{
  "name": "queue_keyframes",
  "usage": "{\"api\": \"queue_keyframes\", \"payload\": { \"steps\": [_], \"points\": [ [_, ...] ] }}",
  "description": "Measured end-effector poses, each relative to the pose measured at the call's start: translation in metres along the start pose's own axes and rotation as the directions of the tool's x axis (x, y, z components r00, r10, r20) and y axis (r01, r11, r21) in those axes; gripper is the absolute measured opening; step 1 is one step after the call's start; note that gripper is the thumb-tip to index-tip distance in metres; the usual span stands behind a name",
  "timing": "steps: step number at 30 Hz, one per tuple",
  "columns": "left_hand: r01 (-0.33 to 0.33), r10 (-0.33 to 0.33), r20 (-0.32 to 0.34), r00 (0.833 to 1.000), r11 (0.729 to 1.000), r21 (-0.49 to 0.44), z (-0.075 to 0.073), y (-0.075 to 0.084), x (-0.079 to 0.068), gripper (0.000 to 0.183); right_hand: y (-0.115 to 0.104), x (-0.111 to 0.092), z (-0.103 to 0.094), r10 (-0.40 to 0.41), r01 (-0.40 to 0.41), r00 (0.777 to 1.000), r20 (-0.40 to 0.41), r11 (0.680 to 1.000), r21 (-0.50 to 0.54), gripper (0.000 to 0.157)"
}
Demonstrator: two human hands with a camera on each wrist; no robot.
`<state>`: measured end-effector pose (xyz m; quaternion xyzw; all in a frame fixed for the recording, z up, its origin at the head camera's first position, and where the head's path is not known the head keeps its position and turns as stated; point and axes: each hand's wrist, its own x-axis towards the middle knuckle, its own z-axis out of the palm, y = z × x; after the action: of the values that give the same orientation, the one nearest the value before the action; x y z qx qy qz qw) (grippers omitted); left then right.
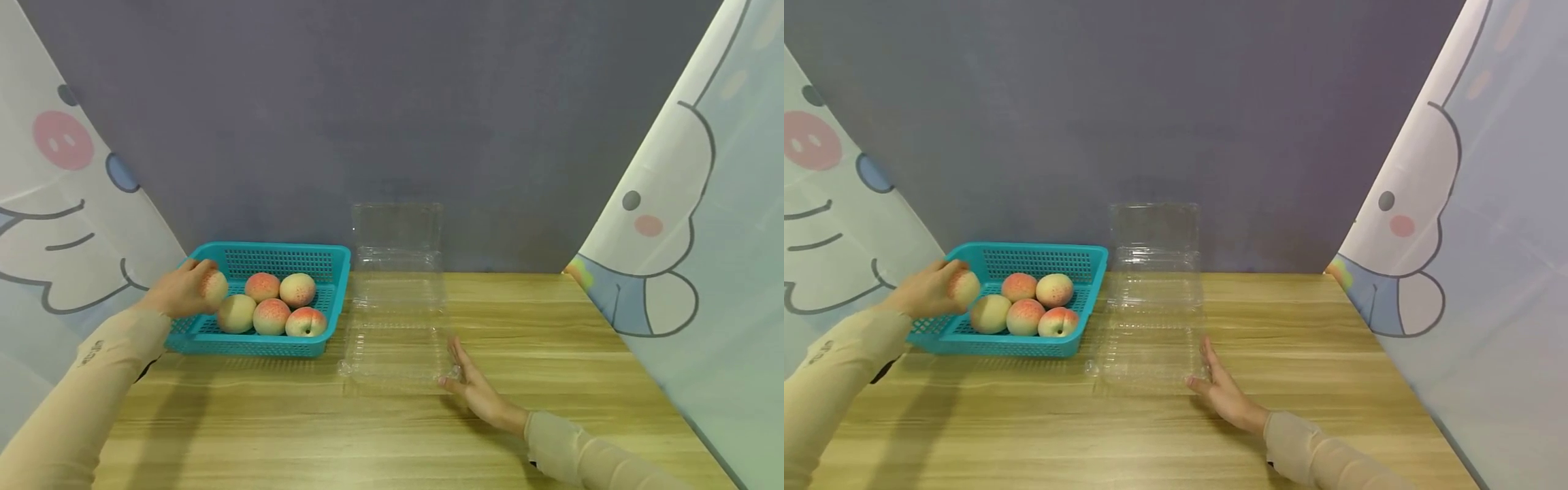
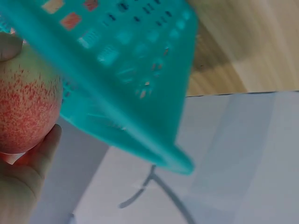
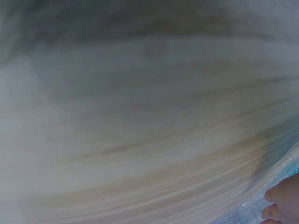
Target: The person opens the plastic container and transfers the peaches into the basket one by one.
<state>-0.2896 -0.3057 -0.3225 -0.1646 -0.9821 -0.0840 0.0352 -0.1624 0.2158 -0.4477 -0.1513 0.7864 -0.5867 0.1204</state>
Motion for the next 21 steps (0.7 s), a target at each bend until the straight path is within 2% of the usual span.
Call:
{"api": "queue_keyframes", "payload": {
  "steps": [7, 17, 21],
  "points": [
    [0.047, -0.047, 0.033, 0.998, 0.999, -0.013, 0.013, -0.019, -0.004, 0.076, 0.001, 0.002, 0.001, 0.006, -0.006, 1.0, 0.009, 1.0, 0.014, 0.083],
    [0.089, -0.079, 0.116, 0.99, 0.993, -0.077, 0.026, -0.033, -0.011, 0.084, 0.001, 0.003, 0.002, 0.016, -0.015, 1.0, -0.01, 1.0, 0.009, 0.083],
    [0.09, -0.08, 0.135, 0.988, 0.993, -0.072, 0.028, -0.039, -0.011, 0.082, 0.001, 0.003, 0.002, 0.006, -0.006, 1.0, -0.018, 1.0, 0.011, 0.082]
  ]
}}
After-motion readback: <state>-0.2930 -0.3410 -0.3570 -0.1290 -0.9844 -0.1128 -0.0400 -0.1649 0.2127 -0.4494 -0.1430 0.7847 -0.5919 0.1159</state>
